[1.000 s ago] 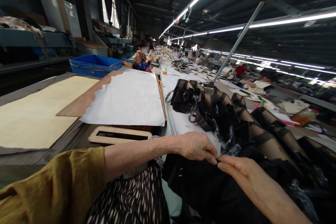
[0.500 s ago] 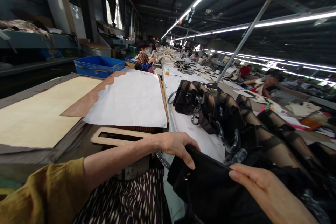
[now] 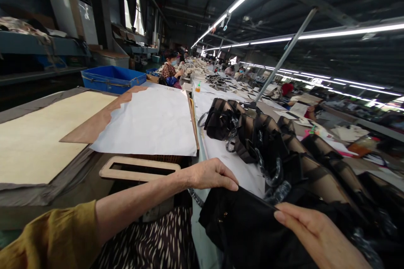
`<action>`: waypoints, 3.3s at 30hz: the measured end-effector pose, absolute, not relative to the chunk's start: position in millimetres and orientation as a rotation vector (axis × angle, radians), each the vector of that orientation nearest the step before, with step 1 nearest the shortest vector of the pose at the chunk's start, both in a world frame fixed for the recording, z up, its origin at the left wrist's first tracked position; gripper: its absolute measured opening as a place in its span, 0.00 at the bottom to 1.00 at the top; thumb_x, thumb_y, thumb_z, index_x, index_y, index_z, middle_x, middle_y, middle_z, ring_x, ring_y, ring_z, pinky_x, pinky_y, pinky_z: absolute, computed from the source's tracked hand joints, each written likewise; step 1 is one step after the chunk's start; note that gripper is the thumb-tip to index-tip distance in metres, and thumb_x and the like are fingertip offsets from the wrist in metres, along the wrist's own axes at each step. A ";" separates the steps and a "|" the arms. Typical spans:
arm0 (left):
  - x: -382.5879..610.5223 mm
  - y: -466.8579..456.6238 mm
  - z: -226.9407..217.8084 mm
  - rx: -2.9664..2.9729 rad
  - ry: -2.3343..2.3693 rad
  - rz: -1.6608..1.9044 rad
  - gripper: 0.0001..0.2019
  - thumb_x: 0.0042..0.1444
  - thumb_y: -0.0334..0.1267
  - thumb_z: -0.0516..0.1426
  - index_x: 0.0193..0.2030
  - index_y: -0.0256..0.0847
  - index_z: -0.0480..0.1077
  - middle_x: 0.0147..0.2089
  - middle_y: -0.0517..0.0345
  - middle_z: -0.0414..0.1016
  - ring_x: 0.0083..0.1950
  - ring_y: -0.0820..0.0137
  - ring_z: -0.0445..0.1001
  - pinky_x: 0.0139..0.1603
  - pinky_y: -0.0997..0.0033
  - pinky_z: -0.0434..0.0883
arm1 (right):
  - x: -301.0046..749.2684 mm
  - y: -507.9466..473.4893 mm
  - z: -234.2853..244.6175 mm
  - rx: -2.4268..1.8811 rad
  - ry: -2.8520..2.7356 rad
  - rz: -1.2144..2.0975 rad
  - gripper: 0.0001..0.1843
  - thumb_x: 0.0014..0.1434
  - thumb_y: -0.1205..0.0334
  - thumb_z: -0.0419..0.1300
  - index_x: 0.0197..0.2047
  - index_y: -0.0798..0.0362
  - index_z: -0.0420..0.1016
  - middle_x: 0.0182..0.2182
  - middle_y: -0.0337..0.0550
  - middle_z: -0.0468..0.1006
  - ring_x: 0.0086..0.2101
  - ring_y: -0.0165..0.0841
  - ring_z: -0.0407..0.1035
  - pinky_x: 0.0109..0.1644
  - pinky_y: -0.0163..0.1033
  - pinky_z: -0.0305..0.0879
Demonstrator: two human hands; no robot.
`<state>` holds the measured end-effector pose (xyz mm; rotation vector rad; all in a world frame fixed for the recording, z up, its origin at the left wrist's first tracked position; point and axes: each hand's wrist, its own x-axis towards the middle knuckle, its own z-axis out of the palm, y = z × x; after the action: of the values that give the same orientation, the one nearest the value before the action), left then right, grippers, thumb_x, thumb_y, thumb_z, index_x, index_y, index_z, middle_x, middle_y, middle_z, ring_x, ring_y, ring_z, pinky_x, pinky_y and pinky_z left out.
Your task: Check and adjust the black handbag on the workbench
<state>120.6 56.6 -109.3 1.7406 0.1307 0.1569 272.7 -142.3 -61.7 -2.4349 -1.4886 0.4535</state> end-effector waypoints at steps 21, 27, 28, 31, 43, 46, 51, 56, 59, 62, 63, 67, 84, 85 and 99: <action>122.6 44.7 -96.8 1.853 0.223 0.133 0.11 0.49 0.38 0.54 0.33 0.34 0.74 0.26 0.60 0.70 0.27 0.77 0.62 0.26 0.80 0.59 | 263.1 -148.8 -63.0 -2.540 -1.400 0.330 0.17 0.56 0.50 0.47 0.22 0.51 0.61 0.23 0.35 0.70 0.28 0.31 0.64 0.30 0.31 0.54; 123.9 35.7 -94.5 1.830 0.211 0.133 0.09 0.48 0.38 0.56 0.32 0.35 0.75 0.26 0.63 0.69 0.27 0.78 0.61 0.27 0.81 0.58 | 261.8 -150.5 -62.5 -2.530 -1.404 0.276 0.18 0.55 0.50 0.48 0.22 0.51 0.64 0.22 0.35 0.71 0.26 0.31 0.65 0.26 0.30 0.55; 124.9 35.2 -95.6 1.806 0.226 0.136 0.10 0.47 0.38 0.56 0.32 0.34 0.75 0.26 0.62 0.69 0.27 0.78 0.61 0.28 0.80 0.59 | 261.4 -150.5 -62.0 -2.543 -1.409 0.288 0.18 0.56 0.50 0.48 0.22 0.51 0.64 0.21 0.35 0.71 0.26 0.31 0.65 0.26 0.30 0.55; 127.1 35.4 -100.4 1.752 0.261 0.141 0.11 0.47 0.39 0.57 0.33 0.34 0.75 0.27 0.60 0.71 0.27 0.77 0.63 0.29 0.79 0.60 | 261.6 -149.4 -61.5 -2.566 -1.453 0.350 0.19 0.57 0.49 0.46 0.23 0.50 0.66 0.23 0.35 0.73 0.27 0.32 0.67 0.27 0.31 0.57; 123.8 37.2 -102.8 1.771 0.258 0.231 0.10 0.48 0.38 0.56 0.33 0.34 0.74 0.27 0.61 0.71 0.29 0.76 0.66 0.30 0.80 0.62 | 252.5 -120.7 -57.2 -2.685 -1.595 0.314 0.19 0.56 0.49 0.44 0.25 0.47 0.68 0.25 0.39 0.75 0.29 0.36 0.69 0.32 0.37 0.60; 123.7 34.7 -104.4 1.781 0.228 0.248 0.09 0.48 0.38 0.56 0.33 0.34 0.74 0.26 0.62 0.70 0.27 0.77 0.64 0.29 0.81 0.61 | 249.0 -114.0 -57.5 -2.609 -1.567 0.357 0.16 0.56 0.50 0.46 0.26 0.47 0.69 0.27 0.37 0.75 0.32 0.35 0.69 0.32 0.34 0.60; 124.9 35.2 -106.9 1.771 0.206 0.254 0.09 0.49 0.36 0.56 0.34 0.34 0.74 0.25 0.62 0.69 0.28 0.78 0.64 0.30 0.81 0.62 | 255.0 -111.6 -60.9 -2.509 -1.600 0.392 0.15 0.55 0.51 0.48 0.25 0.48 0.69 0.25 0.35 0.75 0.31 0.33 0.69 0.31 0.31 0.60; 121.3 53.9 -110.9 1.806 0.141 0.157 0.17 0.46 0.38 0.59 0.45 0.39 0.70 0.36 0.60 0.72 0.37 0.74 0.68 0.40 0.77 0.64 | 252.4 -112.5 -57.1 -2.504 -1.591 0.397 0.16 0.56 0.52 0.48 0.23 0.49 0.68 0.23 0.35 0.74 0.27 0.31 0.68 0.28 0.30 0.60; 115.0 63.7 -115.9 1.706 0.152 0.141 0.23 0.39 0.37 0.64 0.45 0.38 0.69 0.38 0.58 0.72 0.39 0.71 0.69 0.42 0.73 0.65 | 246.6 -113.1 -56.4 -2.472 -1.614 0.375 0.16 0.56 0.53 0.47 0.23 0.49 0.68 0.22 0.35 0.74 0.26 0.31 0.67 0.27 0.29 0.59; 108.5 65.2 -118.4 1.604 0.145 0.151 0.18 0.36 0.33 0.64 0.38 0.36 0.72 0.35 0.59 0.72 0.39 0.71 0.69 0.43 0.73 0.65 | 244.9 -113.1 -58.1 -2.475 -1.653 0.362 0.17 0.57 0.52 0.47 0.23 0.49 0.67 0.21 0.35 0.73 0.25 0.31 0.67 0.27 0.30 0.59; 106.7 64.5 -118.0 1.582 0.146 0.150 0.18 0.36 0.33 0.64 0.38 0.36 0.72 0.35 0.59 0.73 0.39 0.71 0.69 0.42 0.73 0.65 | 245.3 -113.1 -58.7 -2.481 -1.656 0.354 0.17 0.57 0.52 0.47 0.23 0.49 0.67 0.22 0.35 0.73 0.25 0.31 0.67 0.27 0.30 0.60; 102.6 60.4 -111.8 1.575 0.165 0.112 0.18 0.37 0.34 0.63 0.39 0.36 0.73 0.34 0.60 0.73 0.37 0.72 0.69 0.42 0.74 0.65 | 247.2 -114.1 -58.4 -2.460 -1.632 0.339 0.16 0.55 0.51 0.49 0.24 0.48 0.69 0.24 0.36 0.75 0.28 0.34 0.69 0.29 0.31 0.62; 107.0 42.0 -96.2 1.983 0.131 0.228 0.12 0.52 0.42 0.53 0.32 0.36 0.73 0.22 0.65 0.62 0.25 0.78 0.57 0.25 0.81 0.56 | 238.2 -117.9 -56.0 -2.488 -1.544 0.317 0.17 0.55 0.52 0.49 0.20 0.52 0.62 0.22 0.35 0.68 0.27 0.29 0.62 0.27 0.30 0.53; 107.5 40.1 -94.4 1.979 0.125 0.217 0.12 0.51 0.42 0.54 0.31 0.36 0.74 0.22 0.65 0.61 0.25 0.78 0.56 0.25 0.81 0.55 | 238.1 -118.3 -56.5 -2.491 -1.548 0.324 0.17 0.55 0.52 0.49 0.20 0.52 0.62 0.22 0.35 0.68 0.27 0.29 0.62 0.27 0.30 0.53; 125.5 22.0 -100.8 2.044 0.058 0.327 0.09 0.52 0.36 0.54 0.30 0.35 0.73 0.19 0.66 0.57 0.24 0.80 0.56 0.24 0.81 0.53 | 230.9 -114.3 -58.4 -2.607 -1.669 0.195 0.12 0.57 0.56 0.47 0.28 0.48 0.69 0.26 0.38 0.74 0.31 0.34 0.68 0.33 0.35 0.56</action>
<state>125.5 22.0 -100.8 2.0443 0.0575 0.3274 230.9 -114.3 -58.4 -2.6070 -1.6689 0.1954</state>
